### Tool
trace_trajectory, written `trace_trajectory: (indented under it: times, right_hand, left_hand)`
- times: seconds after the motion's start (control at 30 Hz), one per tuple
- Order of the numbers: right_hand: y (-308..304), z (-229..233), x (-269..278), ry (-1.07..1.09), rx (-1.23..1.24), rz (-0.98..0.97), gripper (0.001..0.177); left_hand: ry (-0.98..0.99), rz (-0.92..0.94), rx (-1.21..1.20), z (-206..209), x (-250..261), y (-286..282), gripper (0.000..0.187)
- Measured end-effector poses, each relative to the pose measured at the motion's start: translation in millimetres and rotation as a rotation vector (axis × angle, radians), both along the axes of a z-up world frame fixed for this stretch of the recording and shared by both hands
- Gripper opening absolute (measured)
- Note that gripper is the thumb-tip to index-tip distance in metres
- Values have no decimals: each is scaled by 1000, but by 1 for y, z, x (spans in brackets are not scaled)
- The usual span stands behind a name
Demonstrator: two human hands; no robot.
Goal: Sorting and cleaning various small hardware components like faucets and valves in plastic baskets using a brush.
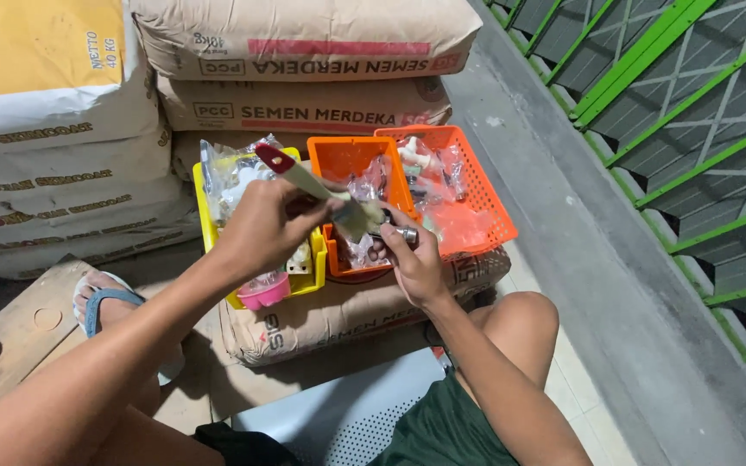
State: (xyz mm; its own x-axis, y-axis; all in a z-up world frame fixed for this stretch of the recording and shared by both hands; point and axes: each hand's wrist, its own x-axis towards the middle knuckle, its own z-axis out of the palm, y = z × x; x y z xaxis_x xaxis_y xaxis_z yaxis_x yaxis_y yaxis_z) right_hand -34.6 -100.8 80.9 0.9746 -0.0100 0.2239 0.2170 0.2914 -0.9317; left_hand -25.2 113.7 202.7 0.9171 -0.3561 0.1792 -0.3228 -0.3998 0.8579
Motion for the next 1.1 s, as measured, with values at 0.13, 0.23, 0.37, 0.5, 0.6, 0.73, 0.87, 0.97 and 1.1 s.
trace_trajectory:
  times: [0.13,0.23,0.37,0.5,0.6,0.73,0.87,0.97,1.1]
  right_hand:
    - [-1,-6,3,34,51,5,43]
    - [-5,-9,6,62,72,-6,43]
    - [-6,-13,4,82,54,13,43]
    - [-6,-13,1,103,61,30,44]
    - [-10,-16,2,127,64,22,44]
    - [-10,-24,1,124,77,16,41]
    - [-12,-27,0,151,64,10,40]
    - [-14,-38,2,173,92,-18,42]
    - [-13,-34,0,149,67,36,40]
  left_hand:
    - [-71,80,7,-12,18,12,28]
    - [-38,74,-21,-3,11,4,28]
    - [0,20,1,-2,1,-8,28]
    - [-52,109,-26,-14,15,-1,28]
    - [63,53,-116,-9,10,-9,29]
    - [-6,9,48,-4,11,-12,29]
    - [103,46,22,-3,11,-12,30]
    - [120,-41,25,12,1,-19,32]
    - [68,32,93,-11,14,-17,29]
